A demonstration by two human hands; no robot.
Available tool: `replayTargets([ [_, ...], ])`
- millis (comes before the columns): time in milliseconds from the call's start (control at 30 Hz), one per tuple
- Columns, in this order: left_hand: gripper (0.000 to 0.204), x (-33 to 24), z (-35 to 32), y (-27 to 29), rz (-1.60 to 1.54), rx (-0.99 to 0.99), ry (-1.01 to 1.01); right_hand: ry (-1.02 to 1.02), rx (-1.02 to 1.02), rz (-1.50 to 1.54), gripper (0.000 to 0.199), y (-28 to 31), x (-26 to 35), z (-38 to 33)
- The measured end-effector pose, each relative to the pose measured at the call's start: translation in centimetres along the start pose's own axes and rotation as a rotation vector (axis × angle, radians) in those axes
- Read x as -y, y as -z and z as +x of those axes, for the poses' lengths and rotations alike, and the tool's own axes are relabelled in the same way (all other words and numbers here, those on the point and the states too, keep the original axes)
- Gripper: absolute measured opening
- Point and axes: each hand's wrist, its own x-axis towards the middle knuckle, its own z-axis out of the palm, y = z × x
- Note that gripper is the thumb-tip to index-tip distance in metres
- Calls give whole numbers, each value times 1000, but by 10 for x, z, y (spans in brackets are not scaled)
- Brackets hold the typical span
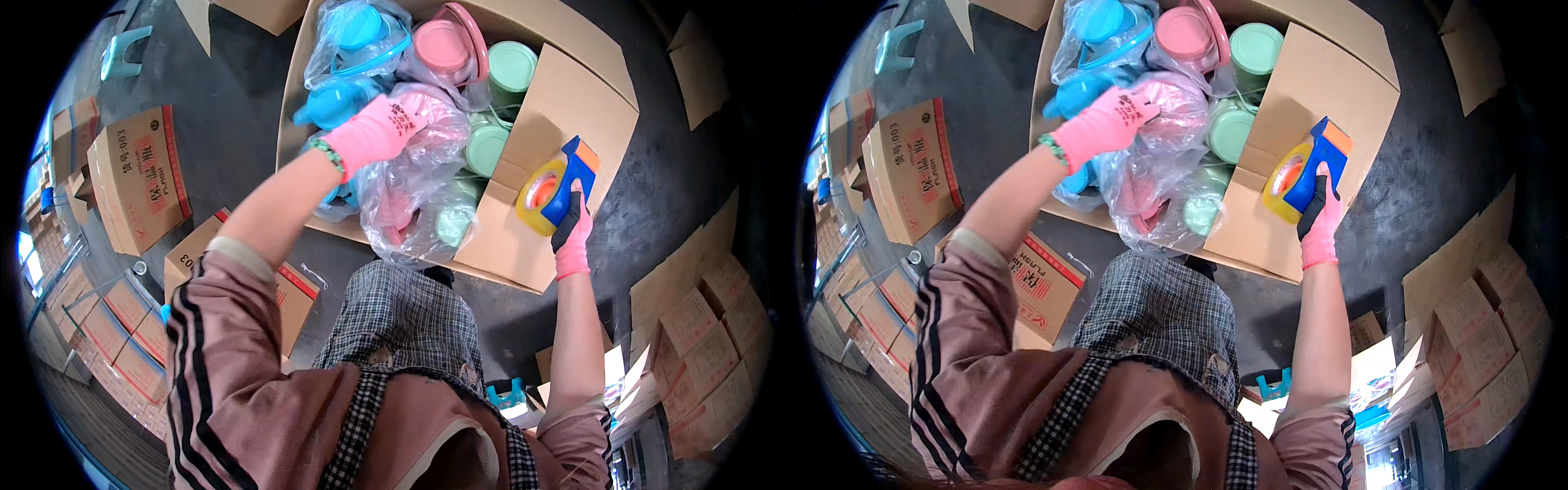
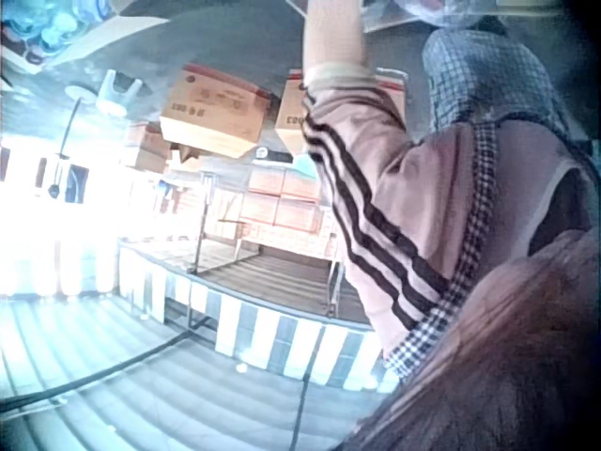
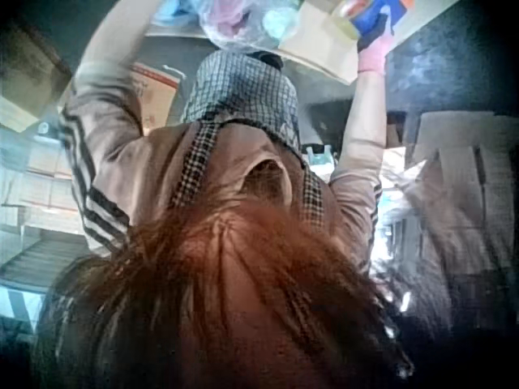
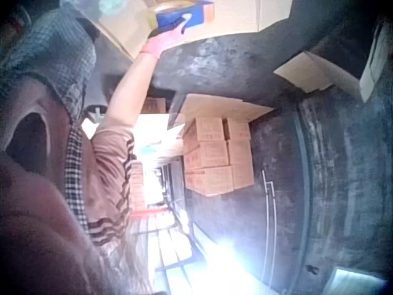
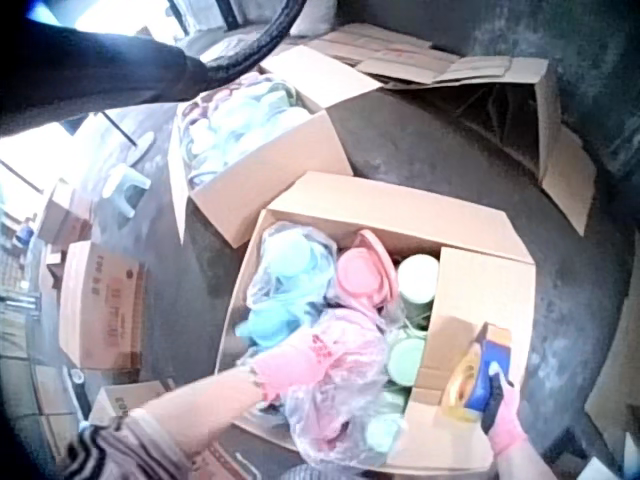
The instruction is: The person packs colorful plastic containers into cardboard boxes in a warehouse setting. They arrange the items inside, close the flaps, and seal the boxes using a handheld tape dispenser. The person repeats this process for multiple boxes throughout the clip.
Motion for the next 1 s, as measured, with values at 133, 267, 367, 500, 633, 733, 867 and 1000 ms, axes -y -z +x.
replayTargets([
  [133, 28, 2, -5, 43, 182, -48, -127, -11, -23, 37, 52, 6, -7, 7],
  [267, 25, 0, -13, -13, 337, -293, -220, 52, 10, -8, 54, 4, -3, 4],
  [367, 25, -10, -23, -69, 198, 152, -28, 39, 24, -25, 54, -4, -6, 6],
  [500, 48, -14, -35, -53, -99, -136, 143, 2, 6, -28, 53, 3, -1, 8],
  [633, 62, 40, -40, -55, -119, -586, 776, -43, 12, -18, 52, -3, 2, 1],
  [733, 75, 37, -38, -47, -390, -230, 902, -12, 13, -24, 50, -4, 0, 6],
  [867, 85, -52, -67, -75, -434, -27, 684, -44, 11, 24, 49, 1, 2, 3],
  [1000, 84, -48, -79, -86, -269, -48, 577, -22, 15, 13, 51, -4, 2, 1],
])
